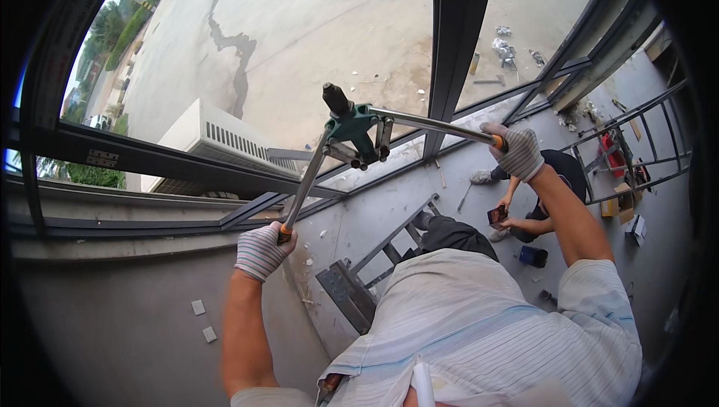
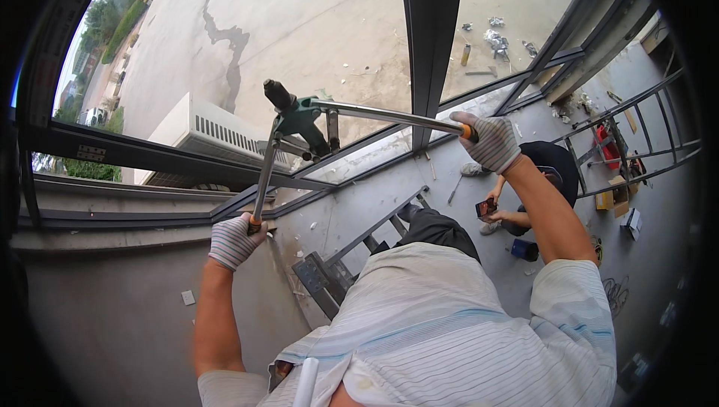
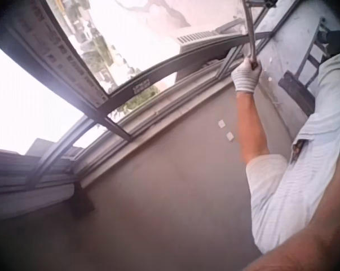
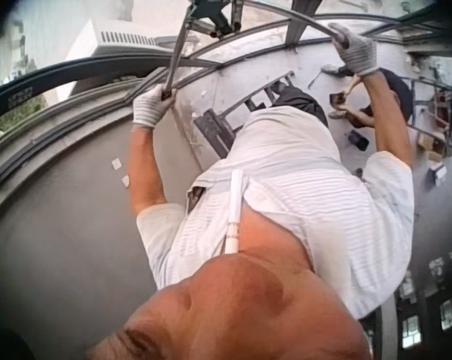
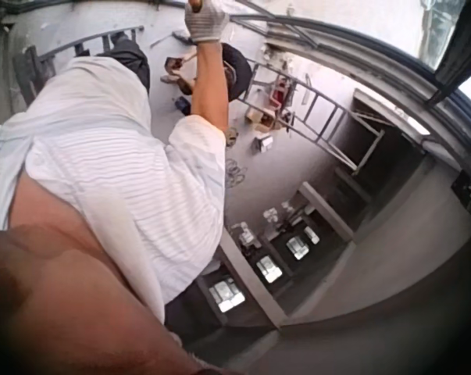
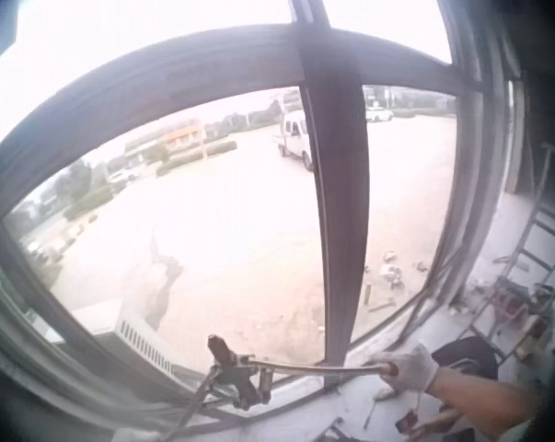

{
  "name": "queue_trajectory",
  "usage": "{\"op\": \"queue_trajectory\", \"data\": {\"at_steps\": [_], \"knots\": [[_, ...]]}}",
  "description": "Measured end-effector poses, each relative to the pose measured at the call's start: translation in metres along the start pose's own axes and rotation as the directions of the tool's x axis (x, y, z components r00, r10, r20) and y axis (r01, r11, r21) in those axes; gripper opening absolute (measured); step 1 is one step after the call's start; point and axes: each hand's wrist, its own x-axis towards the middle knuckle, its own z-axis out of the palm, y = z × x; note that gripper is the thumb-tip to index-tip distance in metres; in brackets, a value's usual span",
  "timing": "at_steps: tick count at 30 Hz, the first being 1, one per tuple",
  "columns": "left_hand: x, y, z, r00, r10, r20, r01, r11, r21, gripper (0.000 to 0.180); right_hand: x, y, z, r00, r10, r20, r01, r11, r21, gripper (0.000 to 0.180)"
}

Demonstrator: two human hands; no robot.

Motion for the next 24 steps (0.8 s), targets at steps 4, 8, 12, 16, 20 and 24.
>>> {"op": "queue_trajectory", "data": {"at_steps": [4,8,12,16,20,24], "knots": [[-0.029,0.006,0.022,0.991,-0.133,0.025,0.134,0.989,-0.069,0.03,-0.018,-0.017,0.011,0.989,0.056,0.134,-0.057,0.998,0.002,0.046],[-0.07,0.039,0.033,0.974,-0.19,0.124,0.215,0.947,-0.239,0.031,-0.043,-0.037,0.018,0.972,0.102,0.211,-0.111,0.993,0.029,0.035],[-0.128,0.081,0.049,0.864,-0.259,0.431,0.444,0.795,-0.413,0.036,-0.058,-0.071,0.001,0.844,0.237,0.481,-0.269,0.963,-0.003,0.027],[-0.167,0.11,0.064,0.726,-0.279,0.629,0.639,0.614,-0.464,0.038,-0.082,-0.078,-0.004,0.716,0.223,0.662,-0.285,0.958,-0.014,0.026],[-0.194,0.092,0.096,0.87,-0.355,0.343,0.434,0.222,-0.873,0.037,-0.087,-0.087,-0.008,0.646,0.21,0.733,-0.199,0.974,-0.104,0.029],[-0.168,0.072,0.072,0.88,-0.288,0.377,0.244,-0.408,-0.88,0.043,-0.075,-0.11,-0.02,0.662,0.167,0.73,-0.127,0.986,-0.11,0.029]]}}
